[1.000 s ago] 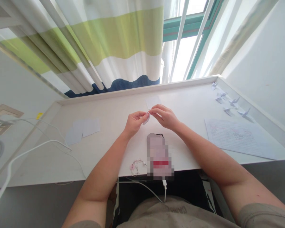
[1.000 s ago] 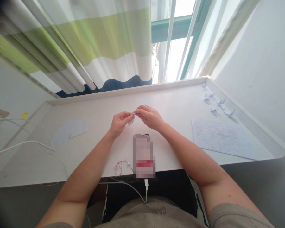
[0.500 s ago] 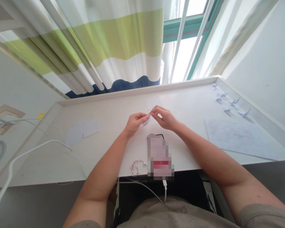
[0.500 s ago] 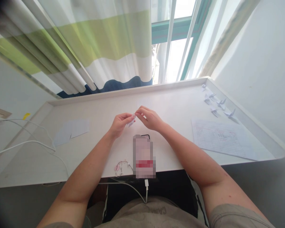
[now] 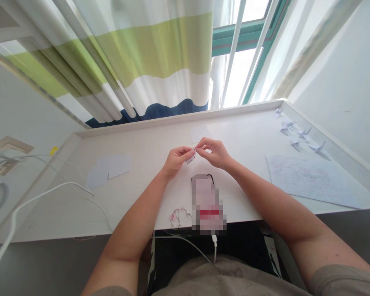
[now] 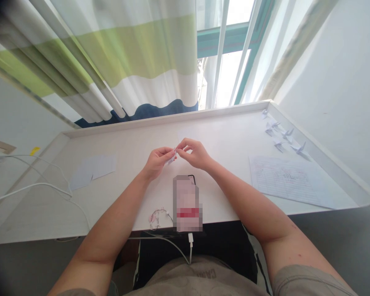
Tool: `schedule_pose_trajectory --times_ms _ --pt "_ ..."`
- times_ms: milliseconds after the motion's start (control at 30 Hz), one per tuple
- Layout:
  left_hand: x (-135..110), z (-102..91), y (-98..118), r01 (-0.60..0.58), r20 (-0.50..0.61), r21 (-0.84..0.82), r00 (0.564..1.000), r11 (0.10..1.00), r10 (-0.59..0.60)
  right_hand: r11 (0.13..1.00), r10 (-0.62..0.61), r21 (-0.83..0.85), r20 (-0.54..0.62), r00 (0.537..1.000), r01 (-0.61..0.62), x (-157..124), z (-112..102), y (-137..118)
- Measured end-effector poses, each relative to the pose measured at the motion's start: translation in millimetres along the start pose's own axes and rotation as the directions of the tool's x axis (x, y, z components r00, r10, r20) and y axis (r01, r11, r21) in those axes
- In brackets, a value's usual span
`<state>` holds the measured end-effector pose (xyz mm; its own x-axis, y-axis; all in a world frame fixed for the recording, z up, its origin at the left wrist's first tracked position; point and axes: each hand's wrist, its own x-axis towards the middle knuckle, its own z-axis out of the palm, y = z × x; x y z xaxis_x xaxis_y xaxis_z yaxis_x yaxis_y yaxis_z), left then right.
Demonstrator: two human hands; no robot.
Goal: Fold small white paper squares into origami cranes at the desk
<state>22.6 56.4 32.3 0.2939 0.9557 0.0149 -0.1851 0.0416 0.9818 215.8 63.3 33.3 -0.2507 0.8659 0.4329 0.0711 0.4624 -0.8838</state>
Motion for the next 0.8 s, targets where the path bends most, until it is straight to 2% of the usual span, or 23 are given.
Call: schedule_pose_trajectory --times_ms 133,200,500,800 --pt "0.8 0.9 0.5 -0.009 -0.017 0.020 1.000 1.000 0.009 0.986 0.140 0.097 -0.004 0.990 -0.139 0.2 3.4 2.8" --pt "0.8 1.4 1.4 -0.008 -0.021 0.028 1.000 1.000 0.009 0.975 0.169 0.149 -0.001 0.986 -0.167 0.4 4.8 3.7" --pt "0.2 1.7 3.4 -0.015 -0.013 0.024 1.000 1.000 0.015 0.945 0.182 0.269 0.037 0.983 -0.186 0.9 9.2 4.7" --pt "0.8 1.9 1.6 -0.027 -0.063 0.032 0.998 0.999 0.029 0.956 0.173 0.232 0.035 0.984 -0.177 -0.2 8.3 7.5"
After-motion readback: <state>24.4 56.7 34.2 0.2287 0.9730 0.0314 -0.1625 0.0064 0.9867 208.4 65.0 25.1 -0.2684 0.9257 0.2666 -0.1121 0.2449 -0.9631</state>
